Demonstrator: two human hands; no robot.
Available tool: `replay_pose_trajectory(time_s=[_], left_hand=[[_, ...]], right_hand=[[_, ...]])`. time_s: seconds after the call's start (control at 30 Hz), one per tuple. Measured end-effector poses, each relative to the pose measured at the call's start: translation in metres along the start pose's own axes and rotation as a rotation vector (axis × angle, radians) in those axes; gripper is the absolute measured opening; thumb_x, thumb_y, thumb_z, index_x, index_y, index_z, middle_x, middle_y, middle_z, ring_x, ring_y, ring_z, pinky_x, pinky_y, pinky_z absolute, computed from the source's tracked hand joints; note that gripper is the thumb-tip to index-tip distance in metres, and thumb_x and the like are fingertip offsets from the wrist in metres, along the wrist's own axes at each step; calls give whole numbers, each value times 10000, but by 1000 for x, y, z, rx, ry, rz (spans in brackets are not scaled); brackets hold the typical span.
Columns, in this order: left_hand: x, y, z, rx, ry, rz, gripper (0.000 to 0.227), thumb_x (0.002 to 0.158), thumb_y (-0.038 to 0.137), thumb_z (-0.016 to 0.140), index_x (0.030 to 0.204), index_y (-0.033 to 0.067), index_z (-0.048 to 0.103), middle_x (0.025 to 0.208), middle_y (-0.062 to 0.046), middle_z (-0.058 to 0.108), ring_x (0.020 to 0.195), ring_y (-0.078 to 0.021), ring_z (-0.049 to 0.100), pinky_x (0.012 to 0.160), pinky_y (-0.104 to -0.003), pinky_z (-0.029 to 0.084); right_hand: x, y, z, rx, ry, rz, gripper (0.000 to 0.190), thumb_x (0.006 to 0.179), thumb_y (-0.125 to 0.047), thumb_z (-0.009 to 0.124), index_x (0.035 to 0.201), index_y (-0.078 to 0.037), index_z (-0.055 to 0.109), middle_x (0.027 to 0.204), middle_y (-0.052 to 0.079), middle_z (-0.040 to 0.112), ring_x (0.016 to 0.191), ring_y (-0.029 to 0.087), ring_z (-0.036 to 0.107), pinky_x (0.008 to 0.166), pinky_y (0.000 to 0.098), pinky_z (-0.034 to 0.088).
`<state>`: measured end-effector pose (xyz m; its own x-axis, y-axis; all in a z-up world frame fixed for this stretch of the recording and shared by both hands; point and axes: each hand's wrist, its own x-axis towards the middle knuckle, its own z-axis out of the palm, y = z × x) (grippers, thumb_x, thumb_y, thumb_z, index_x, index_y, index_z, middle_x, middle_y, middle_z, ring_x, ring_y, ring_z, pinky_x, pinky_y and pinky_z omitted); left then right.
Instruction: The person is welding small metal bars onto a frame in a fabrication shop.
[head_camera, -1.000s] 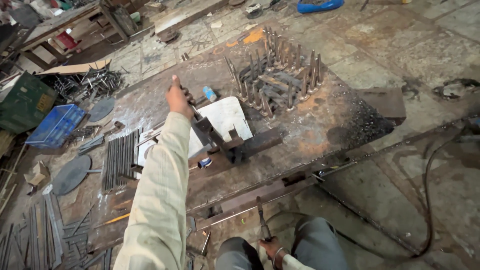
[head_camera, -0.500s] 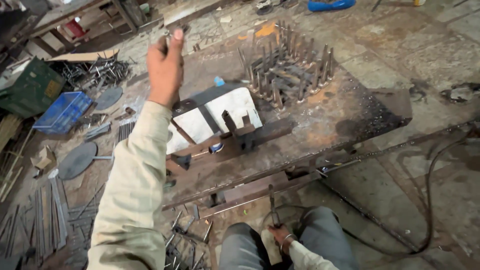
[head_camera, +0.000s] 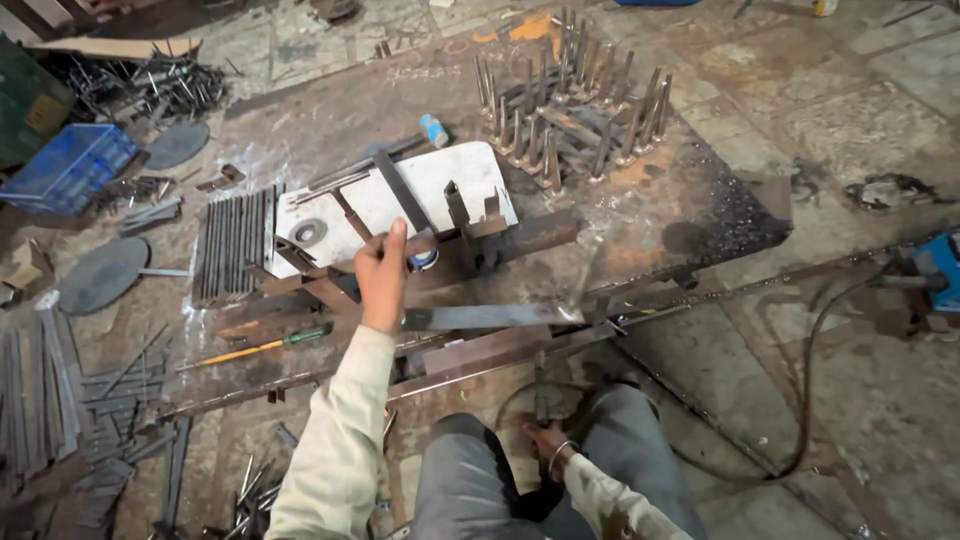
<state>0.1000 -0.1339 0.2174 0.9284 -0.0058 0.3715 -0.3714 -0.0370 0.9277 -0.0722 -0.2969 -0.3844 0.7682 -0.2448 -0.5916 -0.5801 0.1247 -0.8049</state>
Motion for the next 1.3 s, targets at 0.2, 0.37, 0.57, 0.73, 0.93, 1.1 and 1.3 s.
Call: replay_pose_trajectory(time_s=[0.2,0.37,0.57,0.73,0.93,1.1,1.3], left_hand=[[-20,-78,-32,147,95,87,554,1004,436,710,690,6,558,649,46,444,646,-60,347,540,-275,289],[-15,-127,-64,151,148,38,478,1055,423,639,905,-30,637,698,24,519,659,-80,413,569,-285,360],[-2,-174,-92,203,166,24,565,1113,440,574,1255,-106,602,1088,-138,645,1017,-242,593,910,-382,445],[4,-116,-80,379,206,91,599,1076,439,590,1323,-106,568,1296,-275,632,1220,-349,603,1071,-422,434],[-15,-79,-26,791,363,457,473,1090,404,612,1204,-55,625,1312,-305,600,1237,-433,559,1077,-498,424],[-36,-54,59,547,-183,190,452,1008,447,610,1185,37,681,1149,-191,708,1061,-353,683,945,-449,525],[-17,-146,157,614,-106,311,640,882,382,721,1297,-77,559,1206,-316,643,1063,-510,615,886,-518,493]], right_hand=[[40,63,-8,-869,-68,-779,397,1105,-408,557,1406,-170,662,1181,172,666,1087,289,611,922,376,508],[9,21,-1,-265,6,-203,778,830,-556,799,1287,30,566,1140,168,677,1029,281,669,867,416,552],[-12,2,0,-118,1,-45,615,824,-481,822,1144,3,617,879,124,711,727,237,659,621,416,539],[-74,-59,-1,129,-100,130,407,858,-378,784,973,-62,554,610,84,510,487,228,496,452,424,373],[-79,-60,2,217,-135,60,305,913,-320,759,867,-49,628,588,19,514,489,163,490,454,367,376],[-59,-41,9,162,-93,71,316,869,-309,806,832,-50,629,629,41,573,510,176,528,477,410,410],[-6,11,10,-26,2,-174,452,828,-385,848,1031,-25,664,847,38,731,728,178,663,630,375,545]])
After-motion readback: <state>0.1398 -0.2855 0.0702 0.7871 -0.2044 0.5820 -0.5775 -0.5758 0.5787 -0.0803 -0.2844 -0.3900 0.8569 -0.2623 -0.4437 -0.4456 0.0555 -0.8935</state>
